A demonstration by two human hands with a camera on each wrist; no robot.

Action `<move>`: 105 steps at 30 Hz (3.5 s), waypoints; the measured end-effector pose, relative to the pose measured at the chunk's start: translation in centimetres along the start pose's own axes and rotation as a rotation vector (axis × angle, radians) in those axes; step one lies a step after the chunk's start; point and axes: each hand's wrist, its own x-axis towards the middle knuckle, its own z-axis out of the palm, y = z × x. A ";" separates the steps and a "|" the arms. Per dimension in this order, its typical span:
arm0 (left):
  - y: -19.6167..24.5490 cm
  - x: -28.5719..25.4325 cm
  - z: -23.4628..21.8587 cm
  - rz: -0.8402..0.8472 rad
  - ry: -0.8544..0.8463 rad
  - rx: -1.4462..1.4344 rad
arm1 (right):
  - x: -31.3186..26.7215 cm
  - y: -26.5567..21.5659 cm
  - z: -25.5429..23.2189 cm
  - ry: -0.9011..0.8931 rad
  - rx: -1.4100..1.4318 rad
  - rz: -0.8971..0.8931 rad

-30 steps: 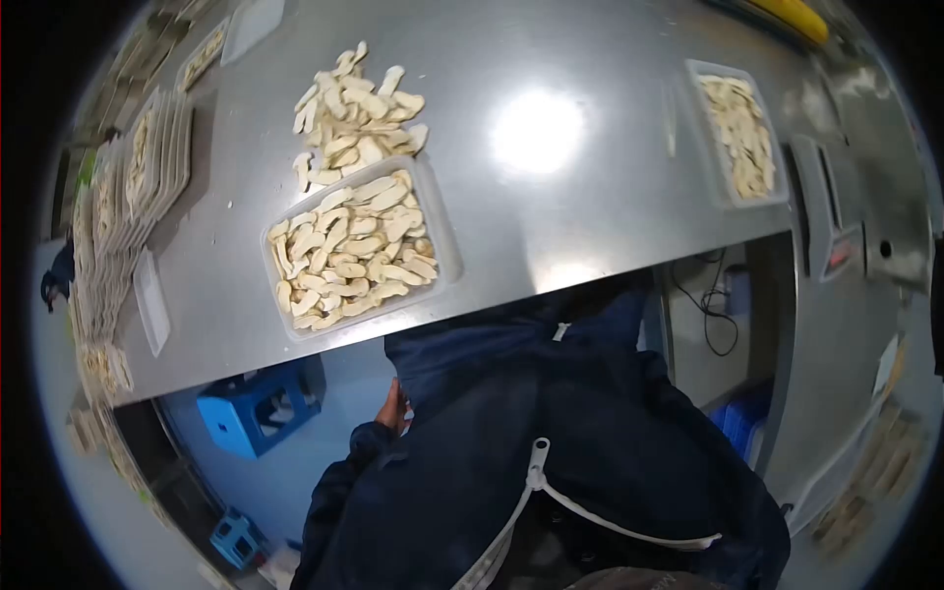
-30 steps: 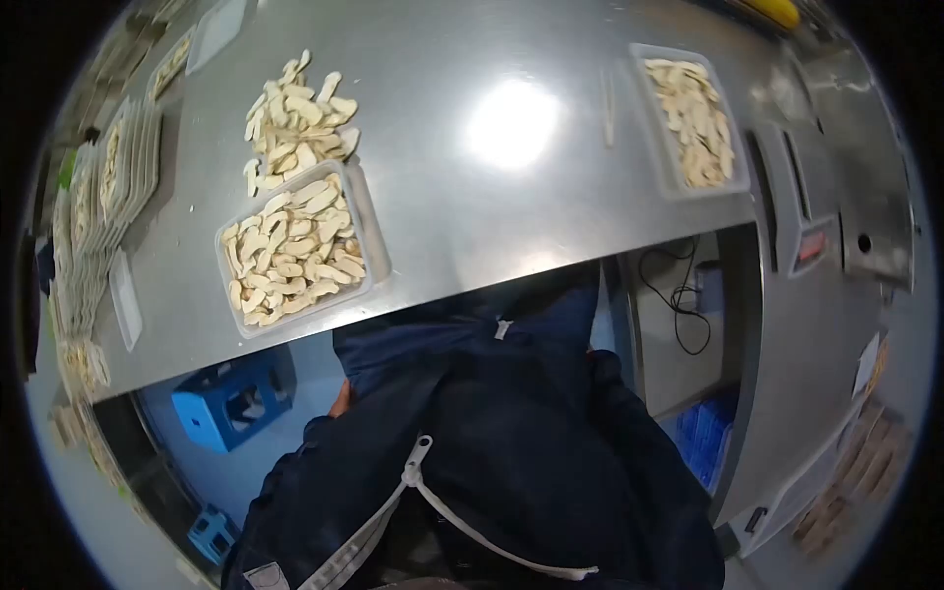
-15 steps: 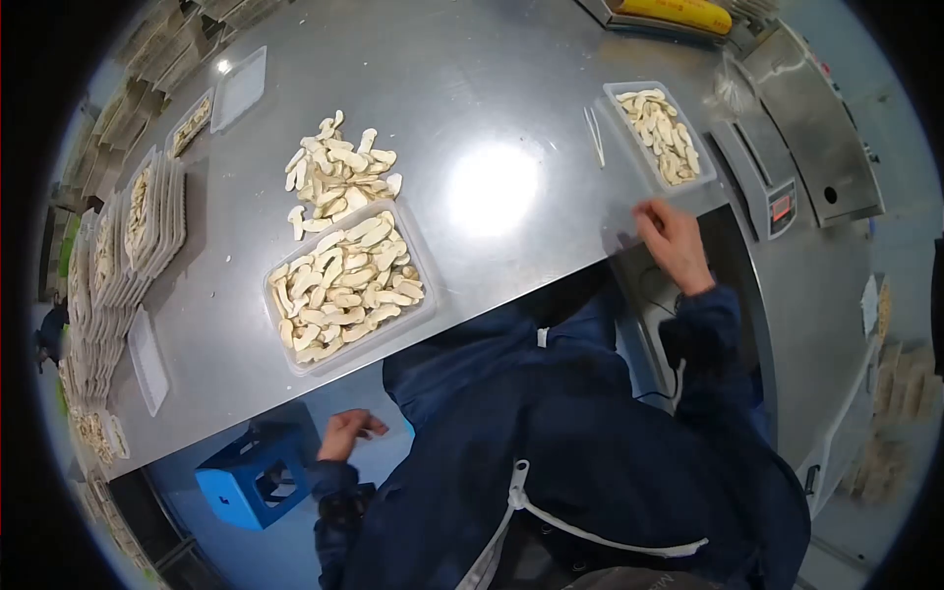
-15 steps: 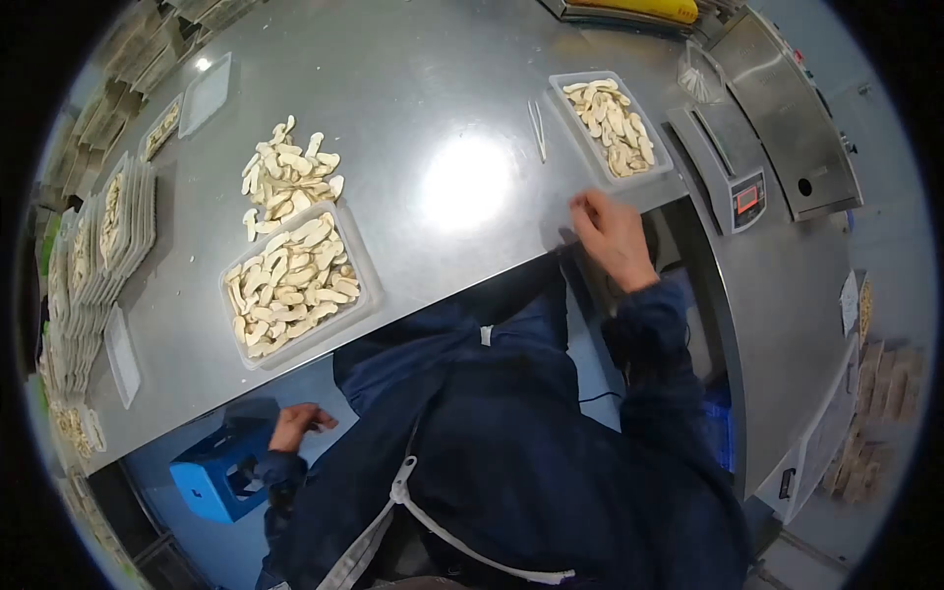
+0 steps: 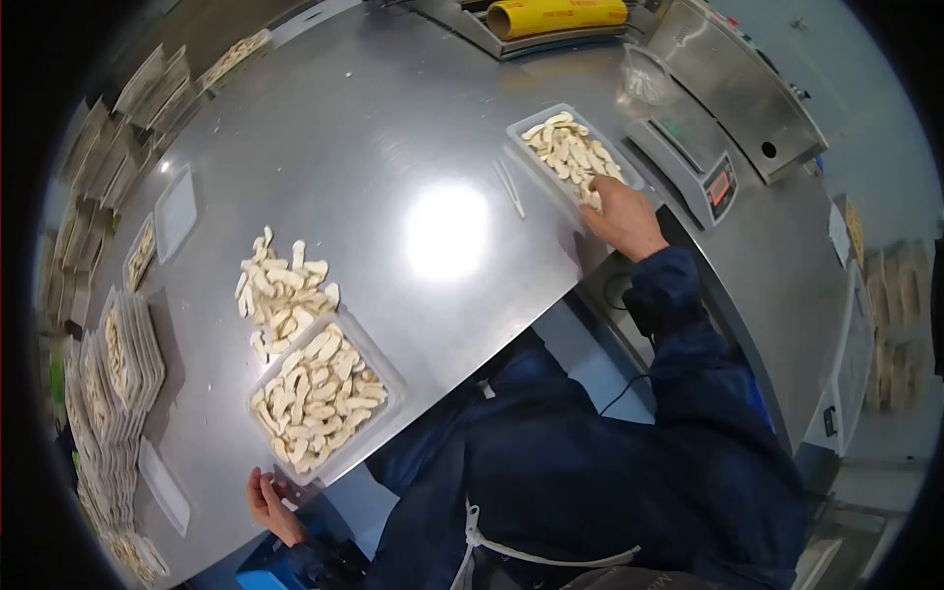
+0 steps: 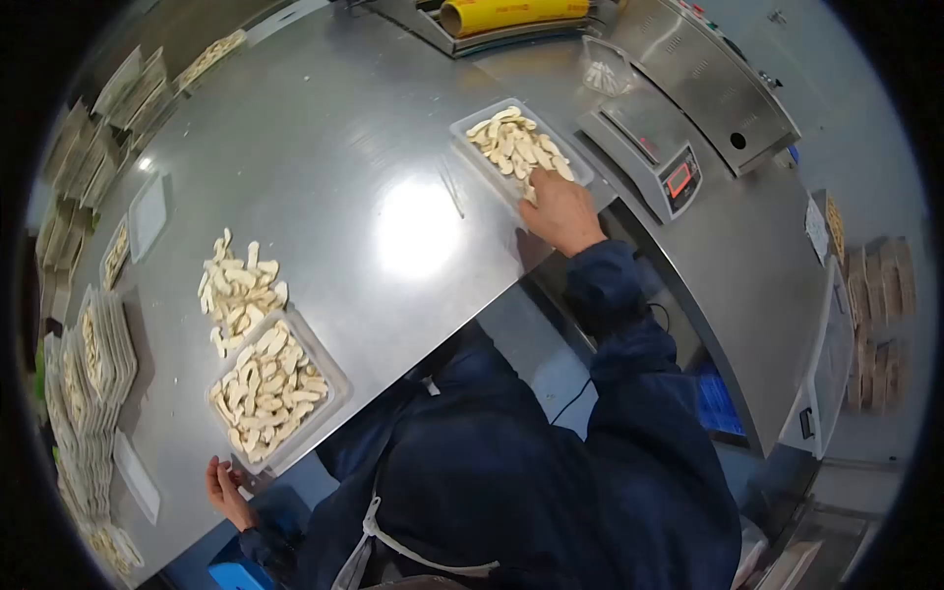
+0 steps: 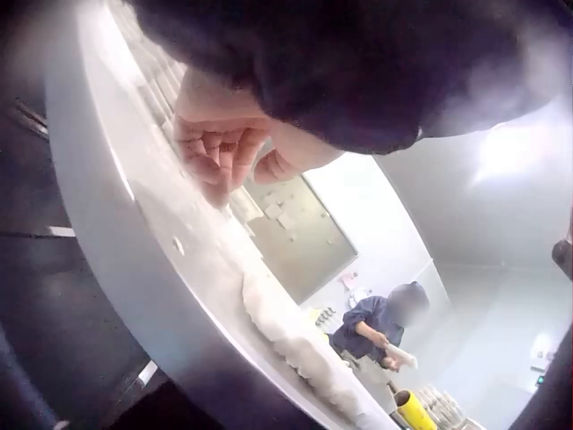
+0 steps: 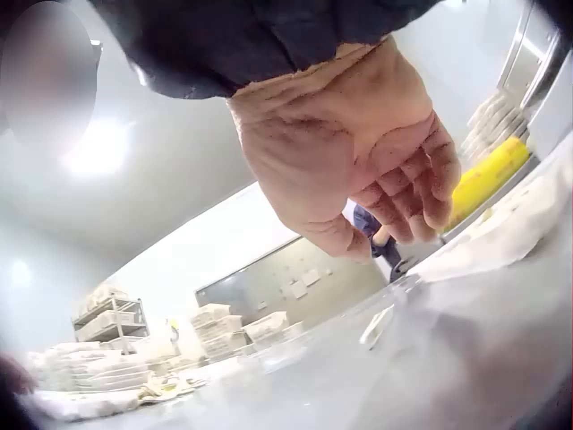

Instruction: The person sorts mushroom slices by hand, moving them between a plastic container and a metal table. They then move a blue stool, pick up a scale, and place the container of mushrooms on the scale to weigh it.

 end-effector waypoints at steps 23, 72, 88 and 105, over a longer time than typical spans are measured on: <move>0.1 0.6 3.8 -0.087 0.022 -0.052 | 13.7 16.6 -1.0 -0.015 -0.411 -0.073; 4.7 7.1 0.4 0.300 0.328 0.074 | -6.2 31.8 -1.7 1.193 1.525 1.295; 15.0 6.8 8.3 0.607 0.183 -0.116 | -21.9 23.1 -4.7 0.989 1.545 1.090; 19.5 7.3 13.5 0.680 -0.064 -0.165 | -30.0 19.2 -1.4 1.138 1.617 0.916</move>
